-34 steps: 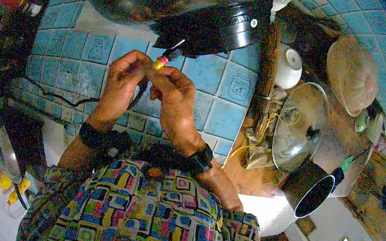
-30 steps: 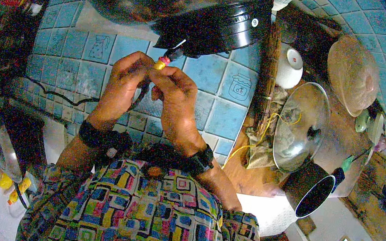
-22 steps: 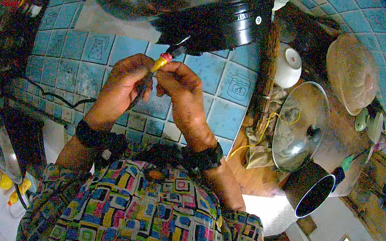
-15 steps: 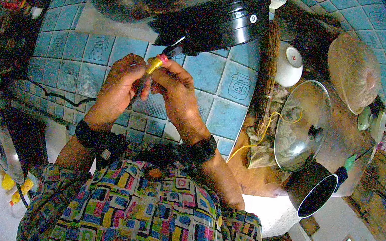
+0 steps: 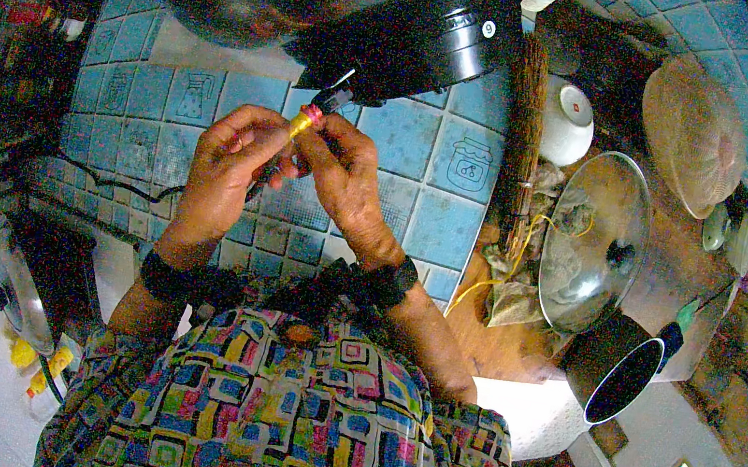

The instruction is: Replacing or repairing the electrical connector/cable on a stainless steel cooker.

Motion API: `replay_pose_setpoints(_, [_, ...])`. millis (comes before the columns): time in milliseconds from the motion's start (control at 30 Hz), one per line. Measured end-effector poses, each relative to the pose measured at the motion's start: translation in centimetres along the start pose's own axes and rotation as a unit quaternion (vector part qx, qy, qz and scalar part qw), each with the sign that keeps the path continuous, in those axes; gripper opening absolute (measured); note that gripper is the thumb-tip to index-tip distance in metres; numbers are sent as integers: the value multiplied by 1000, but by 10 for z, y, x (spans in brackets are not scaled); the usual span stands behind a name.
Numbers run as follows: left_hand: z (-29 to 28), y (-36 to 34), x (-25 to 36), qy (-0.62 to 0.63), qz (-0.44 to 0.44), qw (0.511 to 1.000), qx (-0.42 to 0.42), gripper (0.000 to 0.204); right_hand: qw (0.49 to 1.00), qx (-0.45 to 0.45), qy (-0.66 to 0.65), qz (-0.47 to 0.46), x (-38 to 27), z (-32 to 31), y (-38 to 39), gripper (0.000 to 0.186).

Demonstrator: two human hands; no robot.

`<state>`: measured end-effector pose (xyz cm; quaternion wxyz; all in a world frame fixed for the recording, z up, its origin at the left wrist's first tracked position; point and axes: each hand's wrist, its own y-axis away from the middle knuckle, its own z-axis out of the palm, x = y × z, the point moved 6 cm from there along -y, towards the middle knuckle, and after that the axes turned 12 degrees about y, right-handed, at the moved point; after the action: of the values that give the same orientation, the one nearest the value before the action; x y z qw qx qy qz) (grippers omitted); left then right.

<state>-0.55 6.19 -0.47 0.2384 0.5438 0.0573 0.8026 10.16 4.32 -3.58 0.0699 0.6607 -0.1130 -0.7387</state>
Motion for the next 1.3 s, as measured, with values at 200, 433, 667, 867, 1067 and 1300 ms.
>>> replay_pose_setpoints(200, [0, 1, -1, 31, -1, 1000, -5, 9, 999, -29, 11, -19, 8, 0, -5, 16])
replay_pose_setpoints(433, [-1, 1, -1, 15, -27, 999, -13, 9, 996, -74, -23, 45, 18, 2, -6, 14])
replay_pose_setpoints(667, [1, -3, -2, 33, -22, 999, -17, 9, 995, -85, -25, 56, 9, 0, -5, 14])
replay_pose_setpoints(867, [6, -4, -3, 6, -47, 999, -11, 14, 993, -79, 59, 70, 10, -6, -5, 19])
replay_pose_setpoints(1067, [12, -6, -3, 7, -47, 999, 5, 16, 995, -54, 54, 70, 14, -11, -3, 19])
replay_pose_setpoints(1300, [10, -4, -4, 7, -63, 998, 18, 15, 994, -68, 17, 83, 22, -7, 2, 18])
